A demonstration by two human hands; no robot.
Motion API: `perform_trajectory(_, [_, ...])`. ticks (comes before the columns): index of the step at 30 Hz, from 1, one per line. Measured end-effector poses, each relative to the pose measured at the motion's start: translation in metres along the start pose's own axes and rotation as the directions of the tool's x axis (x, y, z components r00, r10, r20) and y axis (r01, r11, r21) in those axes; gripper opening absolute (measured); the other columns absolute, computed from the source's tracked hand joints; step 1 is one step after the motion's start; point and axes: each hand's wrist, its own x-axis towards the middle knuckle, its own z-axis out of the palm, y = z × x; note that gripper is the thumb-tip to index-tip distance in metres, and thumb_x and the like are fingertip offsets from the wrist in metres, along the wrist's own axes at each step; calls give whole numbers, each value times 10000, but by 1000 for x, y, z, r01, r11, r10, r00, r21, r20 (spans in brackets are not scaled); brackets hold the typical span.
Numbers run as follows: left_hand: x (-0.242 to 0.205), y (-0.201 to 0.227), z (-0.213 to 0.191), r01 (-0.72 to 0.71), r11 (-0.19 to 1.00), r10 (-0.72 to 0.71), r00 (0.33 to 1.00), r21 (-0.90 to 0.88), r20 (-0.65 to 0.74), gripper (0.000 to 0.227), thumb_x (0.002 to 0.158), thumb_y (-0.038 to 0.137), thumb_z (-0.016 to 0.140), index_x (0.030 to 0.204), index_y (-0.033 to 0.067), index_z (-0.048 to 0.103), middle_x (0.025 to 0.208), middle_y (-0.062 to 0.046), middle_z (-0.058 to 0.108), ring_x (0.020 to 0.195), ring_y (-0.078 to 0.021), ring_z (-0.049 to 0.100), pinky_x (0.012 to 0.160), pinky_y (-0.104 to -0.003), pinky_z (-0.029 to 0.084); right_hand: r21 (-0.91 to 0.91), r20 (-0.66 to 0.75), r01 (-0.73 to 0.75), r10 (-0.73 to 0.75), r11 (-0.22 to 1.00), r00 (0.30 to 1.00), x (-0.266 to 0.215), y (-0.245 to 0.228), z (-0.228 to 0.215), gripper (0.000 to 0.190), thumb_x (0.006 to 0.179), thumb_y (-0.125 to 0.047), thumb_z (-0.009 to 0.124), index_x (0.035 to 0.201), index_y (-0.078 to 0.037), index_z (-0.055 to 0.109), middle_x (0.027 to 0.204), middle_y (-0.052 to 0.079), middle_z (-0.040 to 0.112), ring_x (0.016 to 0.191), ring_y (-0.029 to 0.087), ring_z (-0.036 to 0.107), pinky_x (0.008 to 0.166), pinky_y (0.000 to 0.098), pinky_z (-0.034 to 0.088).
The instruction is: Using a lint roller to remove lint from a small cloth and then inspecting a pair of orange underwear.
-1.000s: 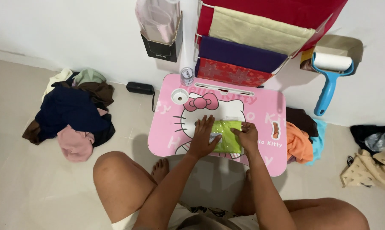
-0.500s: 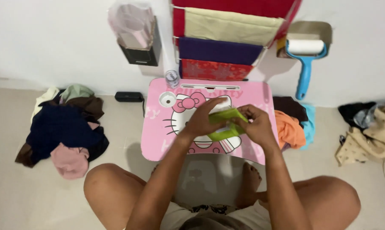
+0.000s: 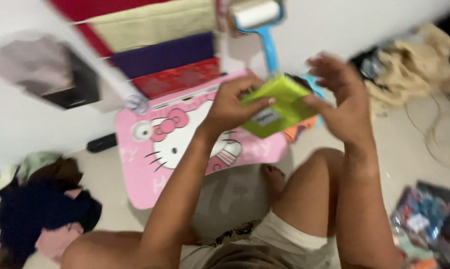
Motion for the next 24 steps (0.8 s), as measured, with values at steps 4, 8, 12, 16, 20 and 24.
perform_trajectory(4, [42, 32, 74, -26, 993, 36, 996, -112, 86, 150, 916, 149, 789, 905, 83, 655, 881, 19, 610, 810, -77, 551, 736, -225, 448, 314, -251, -20, 103, 949, 962, -54, 30, -49, 958, 848, -469, 740, 1571, -25, 296, 1494, 319, 520, 1422, 309, 518, 1205, 412, 446])
perform_trajectory(8, [61, 24, 163, 191, 922, -143, 977, -338, 160, 153, 889, 151, 785, 941, 46, 686, 877, 11, 666, 821, -57, 613, 721, -213, 532, 485, -495, 131, 148, 865, 856, -97, 55, -65, 635, 909, -314, 837, 1374, -13, 526, 1367, 146, 645, 1251, 282, 647, 1122, 410, 549])
perform_trajectory(12, [60, -5, 236, 440, 848, -382, 894, -297, 233, 186, 836, 252, 796, 844, 103, 684, 759, 80, 643, 712, -2, 576, 621, -190, 500, 457, -708, 92, 300, 885, 639, -133, 72, -92, 456, 971, -238, 753, 1334, -24, 581, 1299, 137, 688, 1166, 271, 682, 1040, 392, 579])
perform_trajectory(16, [43, -74, 298, 665, 695, -583, 744, -273, 328, 299, 745, 291, 907, 815, 68, 721, 614, -52, 689, 538, -92, 665, 498, -239, 544, 514, -706, 26, 406, 857, 580, -177, 103, -132, 604, 958, -211, 708, 1478, -77, 431, 1291, 218, 692, 1109, 304, 747, 969, 471, 643])
perform_trajectory(20, [44, -80, 328, 639, 767, -555, 705, -57, 441, 309, 760, 310, 859, 778, 51, 692, 579, -61, 607, 541, -123, 596, 511, -273, 472, 667, -657, 50, 556, 743, 510, -210, 116, -153, 613, 947, -208, 687, 1484, -87, 416, 1320, 200, 685, 1134, 301, 733, 1009, 484, 622])
perform_trajectory(24, [41, -88, 348, 517, 844, -507, 678, 145, 533, 358, 816, 415, 762, 806, 69, 668, 613, -43, 571, 583, -147, 577, 564, -314, 455, 681, -665, 27, 603, 732, 441, -230, 130, -162, 422, 933, -178, 688, 1313, -34, 570, 1186, 225, 726, 1031, 323, 758, 967, 480, 635])
